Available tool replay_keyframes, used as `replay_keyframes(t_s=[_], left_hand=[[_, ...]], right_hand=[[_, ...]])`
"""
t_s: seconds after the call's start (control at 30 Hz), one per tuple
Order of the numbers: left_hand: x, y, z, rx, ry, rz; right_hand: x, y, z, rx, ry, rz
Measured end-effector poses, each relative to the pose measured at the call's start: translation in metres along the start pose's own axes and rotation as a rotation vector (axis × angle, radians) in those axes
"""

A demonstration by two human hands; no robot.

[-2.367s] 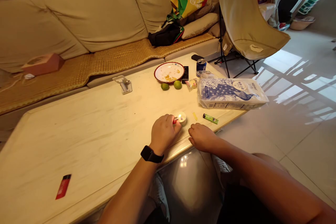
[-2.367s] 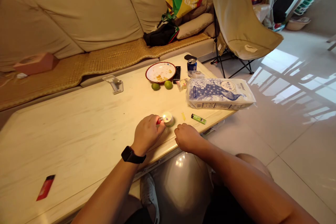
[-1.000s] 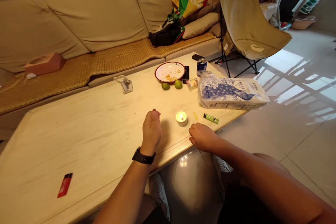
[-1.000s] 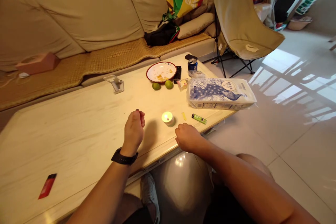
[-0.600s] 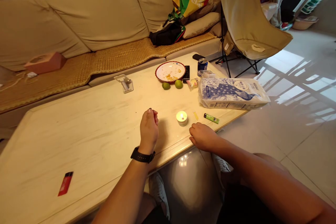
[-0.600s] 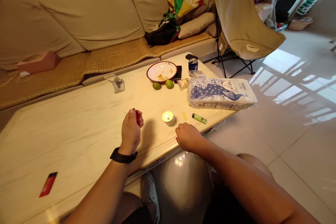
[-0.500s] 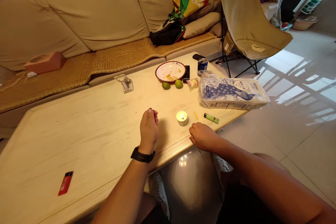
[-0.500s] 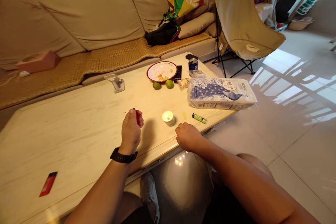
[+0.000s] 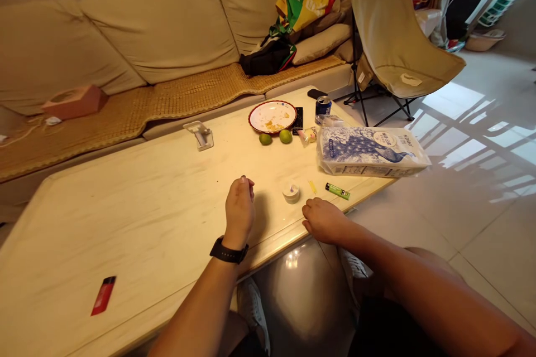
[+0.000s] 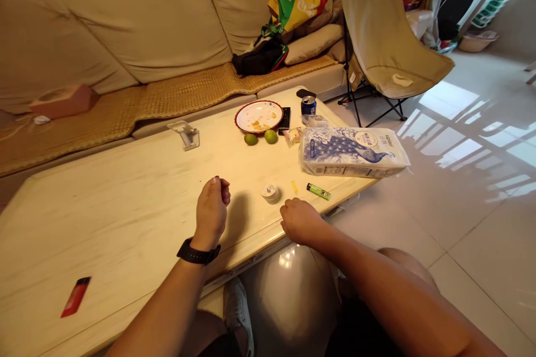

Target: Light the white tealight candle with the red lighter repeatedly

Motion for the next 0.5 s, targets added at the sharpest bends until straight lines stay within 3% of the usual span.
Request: replay_keyframes(t_s=[0.23,0.5], left_hand=[[-0.003,0.002,-0.005,0.217,0.124,0.044],[-0.021,0.032,-0.020,0.807,0.502,0.281]], right_hand=[[0.000,0.001,0.000,-0.008,0.001,-0.004],[0.000,0.000,0.001,-0.010,-0.002,-0.008]])
Point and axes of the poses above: each hand's wrist, its own x-axis towards the middle knuckle, its own y-axis out of the palm, z = x × y, the point moved 5 cm from there along x, towards the middle knuckle, and after that the axes turned 4 degrees about -x, right-handed, at the moved point
